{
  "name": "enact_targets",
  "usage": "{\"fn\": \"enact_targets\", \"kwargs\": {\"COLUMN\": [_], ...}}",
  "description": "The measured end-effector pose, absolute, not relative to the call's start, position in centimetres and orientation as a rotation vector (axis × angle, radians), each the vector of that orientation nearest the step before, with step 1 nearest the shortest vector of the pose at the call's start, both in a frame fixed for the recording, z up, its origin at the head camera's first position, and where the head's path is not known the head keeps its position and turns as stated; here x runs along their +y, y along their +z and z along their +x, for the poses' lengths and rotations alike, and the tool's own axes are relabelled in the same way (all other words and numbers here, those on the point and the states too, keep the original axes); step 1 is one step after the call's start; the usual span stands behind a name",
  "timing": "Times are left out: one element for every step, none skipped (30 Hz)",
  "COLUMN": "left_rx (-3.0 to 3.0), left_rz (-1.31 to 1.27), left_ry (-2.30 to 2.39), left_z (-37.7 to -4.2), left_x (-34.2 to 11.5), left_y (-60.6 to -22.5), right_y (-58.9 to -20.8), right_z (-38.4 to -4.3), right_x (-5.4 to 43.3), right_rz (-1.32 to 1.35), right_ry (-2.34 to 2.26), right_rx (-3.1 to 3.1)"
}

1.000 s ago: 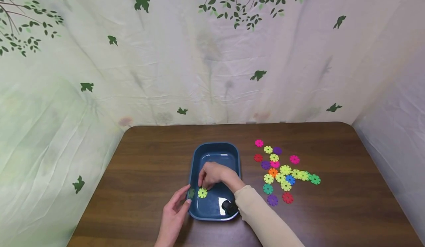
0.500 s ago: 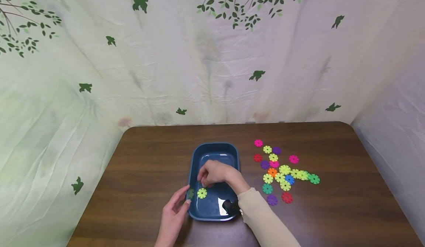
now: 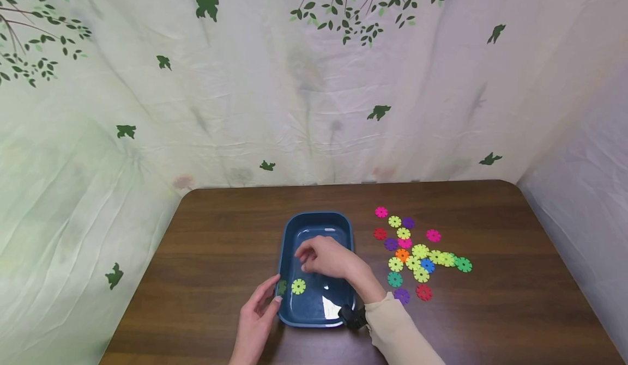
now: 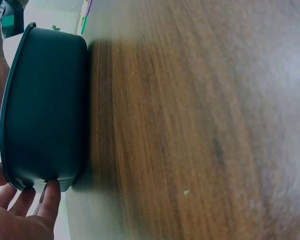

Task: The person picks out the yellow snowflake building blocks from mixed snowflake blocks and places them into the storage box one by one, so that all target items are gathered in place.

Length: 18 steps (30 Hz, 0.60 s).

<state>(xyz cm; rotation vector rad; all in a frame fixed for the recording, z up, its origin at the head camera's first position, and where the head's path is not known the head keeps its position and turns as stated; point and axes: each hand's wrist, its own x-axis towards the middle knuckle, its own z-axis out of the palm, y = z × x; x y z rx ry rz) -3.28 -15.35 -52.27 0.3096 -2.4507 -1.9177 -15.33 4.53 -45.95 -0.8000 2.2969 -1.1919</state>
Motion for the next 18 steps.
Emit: {"fn": "enact_targets", "kwargs": {"left_rx": [-2.445, -2.440, -2.436, -2.432, -2.431, -2.431, -2.433, -2.433, -2.435, -2.439, -2.441, -2.443, -2.445, -2.446, -2.449, -2.449, -2.447, -2.447], "left_rz": [0.300, 0.289, 0.282, 0.271, 0.267, 0.266, 0.270, 0.273, 0.281, 0.286, 0.295, 0.302, 0.306, 0.306, 0.309, 0.309, 0.310, 0.309], "left_ry": [-1.920, -1.919, -1.920, -1.920, -1.920, -1.921, -1.921, -1.922, -1.925, -1.924, -1.924, -1.921, -1.916, -1.911, -1.905, -1.899, -1.898, -1.896], "left_z": [-3.3, -3.3, -3.2, -3.2, -3.2, -3.2, -3.2, -3.2, -3.3, -3.3, -3.3, -3.3, -3.3, -3.3, -3.2, -3.2, -3.2, -3.2], "left_x": [-15.4, -15.4, -15.4, -15.4, -15.4, -15.4, -15.4, -15.4, -15.4, -15.4, -15.4, -15.3, -15.3, -15.3, -15.3, -15.3, -15.2, -15.2], "left_y": [-52.3, -52.4, -52.4, -52.4, -52.5, -52.5, -52.5, -52.5, -52.5, -52.5, -52.5, -52.4, -52.5, -52.5, -52.5, -52.5, -52.5, -52.5], "right_y": [-45.9, -45.9, -45.8, -45.8, -45.8, -45.8, -45.7, -45.7, -45.7, -45.6, -45.6, -45.6, -45.5, -45.5, -45.5, -45.6, -45.6, -45.7], "right_z": [-15.1, -15.0, -14.8, -14.6, -14.4, -14.2, -14.1, -13.9, -13.8, -13.6, -13.4, -13.2, -13.0, -12.8, -12.6, -12.4, -12.2, -12.0], "right_x": [4.7, 4.9, 5.1, 5.3, 5.5, 5.7, 5.9, 6.0, 6.2, 6.4, 6.6, 6.8, 7.0, 7.2, 7.4, 7.6, 7.9, 8.1], "right_rz": [-0.789, -0.778, -0.768, -0.759, -0.751, -0.750, -0.750, -0.749, -0.747, -0.740, -0.732, -0.722, -0.709, -0.693, -0.676, -0.662, -0.654, -0.648], "right_ry": [-1.197, -1.203, -1.207, -1.218, -1.230, -1.242, -1.254, -1.266, -1.276, -1.287, -1.295, -1.300, -1.309, -1.320, -1.328, -1.339, -1.348, -1.358], "right_rx": [2.311, 2.321, 2.326, 2.329, 2.329, 2.332, 2.334, 2.336, 2.340, 2.343, 2.346, 2.354, 2.358, 2.359, 2.362, 2.365, 2.368, 2.373]}}
